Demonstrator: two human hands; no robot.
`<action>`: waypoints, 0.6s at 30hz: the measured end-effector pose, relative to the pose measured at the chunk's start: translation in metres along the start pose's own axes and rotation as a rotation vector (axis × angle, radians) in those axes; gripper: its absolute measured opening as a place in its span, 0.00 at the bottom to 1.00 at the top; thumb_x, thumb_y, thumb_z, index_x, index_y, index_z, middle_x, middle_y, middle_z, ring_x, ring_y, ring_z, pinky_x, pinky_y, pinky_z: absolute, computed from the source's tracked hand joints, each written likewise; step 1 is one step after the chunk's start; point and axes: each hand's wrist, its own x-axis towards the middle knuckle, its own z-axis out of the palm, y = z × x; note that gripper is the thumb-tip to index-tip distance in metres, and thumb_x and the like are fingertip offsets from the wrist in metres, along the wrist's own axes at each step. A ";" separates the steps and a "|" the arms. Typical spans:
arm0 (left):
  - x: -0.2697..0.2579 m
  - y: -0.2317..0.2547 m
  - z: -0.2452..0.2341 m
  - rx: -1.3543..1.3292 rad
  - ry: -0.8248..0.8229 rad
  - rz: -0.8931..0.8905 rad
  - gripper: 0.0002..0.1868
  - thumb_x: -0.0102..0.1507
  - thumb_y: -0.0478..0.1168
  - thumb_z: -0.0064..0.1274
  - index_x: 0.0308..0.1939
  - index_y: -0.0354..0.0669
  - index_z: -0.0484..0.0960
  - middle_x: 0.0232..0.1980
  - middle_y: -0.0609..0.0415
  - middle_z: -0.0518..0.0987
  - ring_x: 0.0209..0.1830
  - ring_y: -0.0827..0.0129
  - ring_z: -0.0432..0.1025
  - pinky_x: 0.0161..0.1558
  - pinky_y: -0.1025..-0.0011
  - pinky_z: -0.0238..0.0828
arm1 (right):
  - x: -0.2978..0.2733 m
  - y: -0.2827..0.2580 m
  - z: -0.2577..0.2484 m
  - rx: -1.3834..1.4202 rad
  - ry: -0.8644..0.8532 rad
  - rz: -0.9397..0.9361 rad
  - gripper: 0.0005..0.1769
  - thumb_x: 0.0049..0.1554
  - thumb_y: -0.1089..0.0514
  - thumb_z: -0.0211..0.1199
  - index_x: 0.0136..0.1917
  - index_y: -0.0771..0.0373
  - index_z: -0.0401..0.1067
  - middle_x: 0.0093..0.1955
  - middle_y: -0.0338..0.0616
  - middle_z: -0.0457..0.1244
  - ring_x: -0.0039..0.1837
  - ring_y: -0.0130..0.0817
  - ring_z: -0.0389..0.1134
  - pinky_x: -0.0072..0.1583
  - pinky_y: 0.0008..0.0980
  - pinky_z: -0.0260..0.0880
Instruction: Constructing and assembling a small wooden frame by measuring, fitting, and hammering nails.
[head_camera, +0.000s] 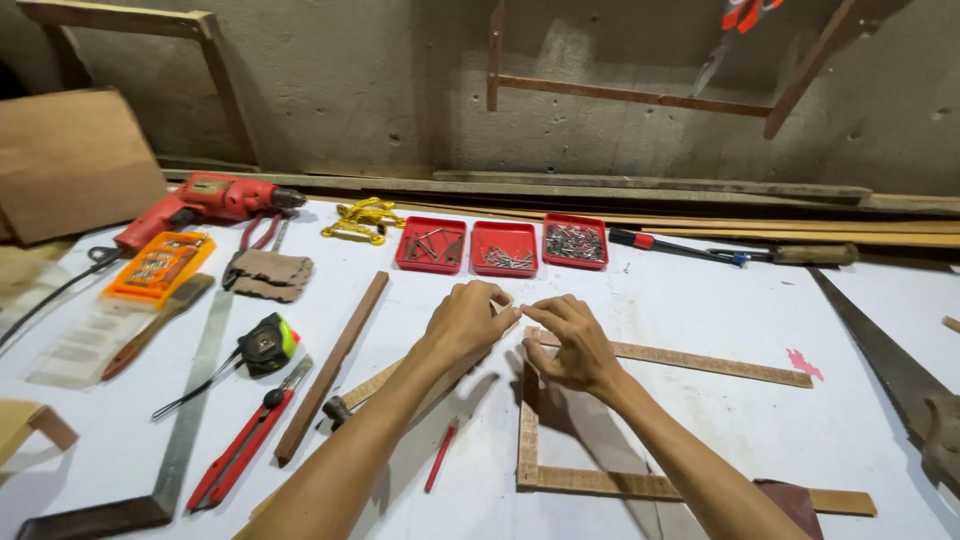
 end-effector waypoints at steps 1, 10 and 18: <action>-0.012 0.003 -0.015 0.005 0.019 -0.009 0.21 0.59 0.52 0.62 0.47 0.41 0.87 0.37 0.42 0.86 0.38 0.57 0.82 0.43 0.61 0.78 | 0.008 -0.010 -0.001 0.009 0.002 -0.019 0.24 0.50 0.54 0.66 0.59 0.66 0.75 0.54 0.49 0.68 0.53 0.43 0.66 0.58 0.41 0.66; -0.131 -0.042 -0.113 0.260 0.204 0.001 0.19 0.57 0.51 0.63 0.45 0.43 0.88 0.53 0.40 0.78 0.47 0.54 0.79 0.55 0.55 0.71 | 0.077 -0.134 0.026 0.119 -0.233 -0.222 0.33 0.49 0.49 0.69 0.66 0.61 0.71 0.57 0.51 0.66 0.59 0.47 0.65 0.61 0.46 0.63; -0.211 -0.071 -0.149 0.318 0.209 -0.103 0.18 0.61 0.52 0.59 0.46 0.46 0.86 0.37 0.47 0.86 0.43 0.56 0.79 0.53 0.56 0.69 | 0.089 -0.207 0.059 0.108 -0.418 -0.343 0.25 0.53 0.48 0.68 0.61 0.60 0.73 0.59 0.49 0.66 0.62 0.48 0.65 0.64 0.44 0.65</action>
